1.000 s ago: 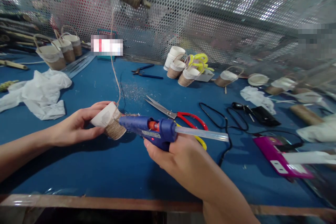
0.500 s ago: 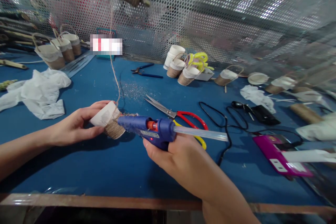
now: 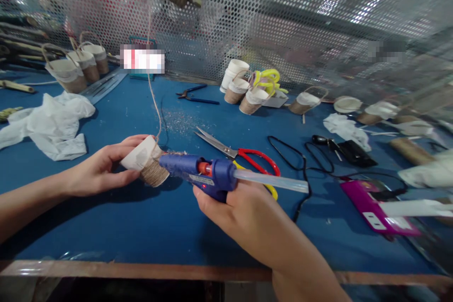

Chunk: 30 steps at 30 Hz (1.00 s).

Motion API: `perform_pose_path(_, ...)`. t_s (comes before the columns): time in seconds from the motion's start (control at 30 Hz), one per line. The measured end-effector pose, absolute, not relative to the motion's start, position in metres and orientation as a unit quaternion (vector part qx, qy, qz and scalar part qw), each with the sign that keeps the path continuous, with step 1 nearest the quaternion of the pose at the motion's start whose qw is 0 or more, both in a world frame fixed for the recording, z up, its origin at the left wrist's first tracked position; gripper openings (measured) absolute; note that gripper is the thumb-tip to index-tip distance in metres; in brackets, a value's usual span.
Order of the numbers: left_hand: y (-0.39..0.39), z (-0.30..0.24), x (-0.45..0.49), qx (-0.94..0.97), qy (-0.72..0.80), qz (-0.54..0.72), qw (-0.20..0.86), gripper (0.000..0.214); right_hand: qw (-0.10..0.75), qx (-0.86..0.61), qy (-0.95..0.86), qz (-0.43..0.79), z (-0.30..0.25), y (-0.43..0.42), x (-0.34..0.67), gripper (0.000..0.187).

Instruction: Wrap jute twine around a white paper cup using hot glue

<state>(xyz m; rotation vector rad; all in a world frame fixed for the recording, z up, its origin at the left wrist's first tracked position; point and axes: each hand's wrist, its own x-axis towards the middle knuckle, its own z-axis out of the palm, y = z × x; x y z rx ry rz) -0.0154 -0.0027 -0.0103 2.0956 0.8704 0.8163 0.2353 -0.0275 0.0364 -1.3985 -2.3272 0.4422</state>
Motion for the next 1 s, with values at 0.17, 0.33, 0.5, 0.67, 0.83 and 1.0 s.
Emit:
perform_pose_path(0.17,-0.0031,-0.0096,-0.0152,0.811,0.34,0.312,0.36,0.017,0.176,-0.484,-0.84,0.17,0.033,-0.0268,0.238,0.03)
perform_pose_path(0.33,-0.0031,-0.011,-0.0149,0.812,0.333,0.321,0.355,0.017,0.161,-0.505,-0.831,0.167,0.0343,-0.0263,0.2387,0.031)
perform_pose_path(0.5,-0.0025,-0.0104,-0.0154,0.813,0.332,0.319,0.356,0.017,0.143,-0.507,-0.832,0.175,0.0368,-0.0271,0.2353,0.036)
perform_pose_path(0.67,-0.002,-0.0091,-0.0155,0.82,0.328,0.314,0.349,0.016,0.165,-0.512,-0.827,0.164,0.0317,-0.0275,0.238,0.032)
perform_pose_path(0.83,-0.0023,-0.0092,-0.0154,0.82,0.328,0.316,0.348,0.017,0.167,-0.506,-0.826,0.184,0.0323,-0.0282,0.2381,0.029)
perform_pose_path(1.0,-0.0018,-0.0093,-0.0157,0.821,0.327,0.31,0.35,0.018,0.17,-0.496,-0.831,0.187,0.0362,-0.0281,0.235,0.03)
